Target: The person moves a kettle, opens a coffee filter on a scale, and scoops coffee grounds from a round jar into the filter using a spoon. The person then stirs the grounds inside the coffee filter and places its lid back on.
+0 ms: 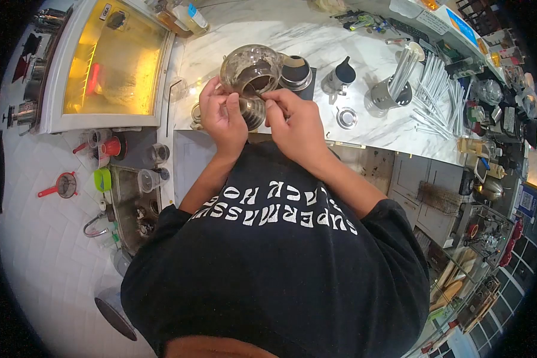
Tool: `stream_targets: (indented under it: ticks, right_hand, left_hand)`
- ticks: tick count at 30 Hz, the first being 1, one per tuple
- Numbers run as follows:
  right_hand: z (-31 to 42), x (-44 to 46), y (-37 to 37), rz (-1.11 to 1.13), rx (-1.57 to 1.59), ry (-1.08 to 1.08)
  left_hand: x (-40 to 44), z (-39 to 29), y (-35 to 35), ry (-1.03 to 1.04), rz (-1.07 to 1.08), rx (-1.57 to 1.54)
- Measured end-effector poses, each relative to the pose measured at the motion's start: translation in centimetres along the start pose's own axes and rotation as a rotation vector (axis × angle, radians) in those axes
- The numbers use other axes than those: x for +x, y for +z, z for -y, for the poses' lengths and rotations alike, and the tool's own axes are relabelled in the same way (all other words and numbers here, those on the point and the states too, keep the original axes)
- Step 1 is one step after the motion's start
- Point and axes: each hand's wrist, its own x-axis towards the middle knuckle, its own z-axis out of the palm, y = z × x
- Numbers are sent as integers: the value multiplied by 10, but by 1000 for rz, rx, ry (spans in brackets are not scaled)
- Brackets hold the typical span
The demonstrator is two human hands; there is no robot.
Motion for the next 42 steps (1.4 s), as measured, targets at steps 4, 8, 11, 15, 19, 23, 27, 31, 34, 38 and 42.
stream_targets:
  ticks: [4,8,11,15,19,23,27,31,34,38,42]
  right_hand:
    - [-4,4,1,93,592,390]
    - [-7,9,-3,84,871,462]
    - [-4,11,-9,108,990,506]
    - [-2,10,-11,94,1005,491]
    - [-5,7,-8,30,819,387]
    - [-10,2,-4,26,678,320]
    - [-8,-2,-3,61,552,279]
    - [-5,4,-13,106,654,341]
    - [-2,11,-24,117,890,399]
    - [-10,15,-34,132,1074,403]
    - [-9,16,-33,101,945,356]
  left_hand:
    - [-1,-3,4,-13,-32,-31]
    - [-3,-2,2,-12,-14,-2]
    - [-4,1,0,8,5,19]
    - [-6,-2,-3,-20,10,35]
    - [-9,0,-1,-62,-21,-18]
    - [-6,-7,1,-78,-36,-43]
    - [-5,-11,8,-57,-39,-55]
    - [-3,-13,11,-28,-1,-25]
    - [-3,-13,14,13,13,26]
    - [-6,-15,16,-20,-20,9]
    - [-3,-20,17,-39,-37,19]
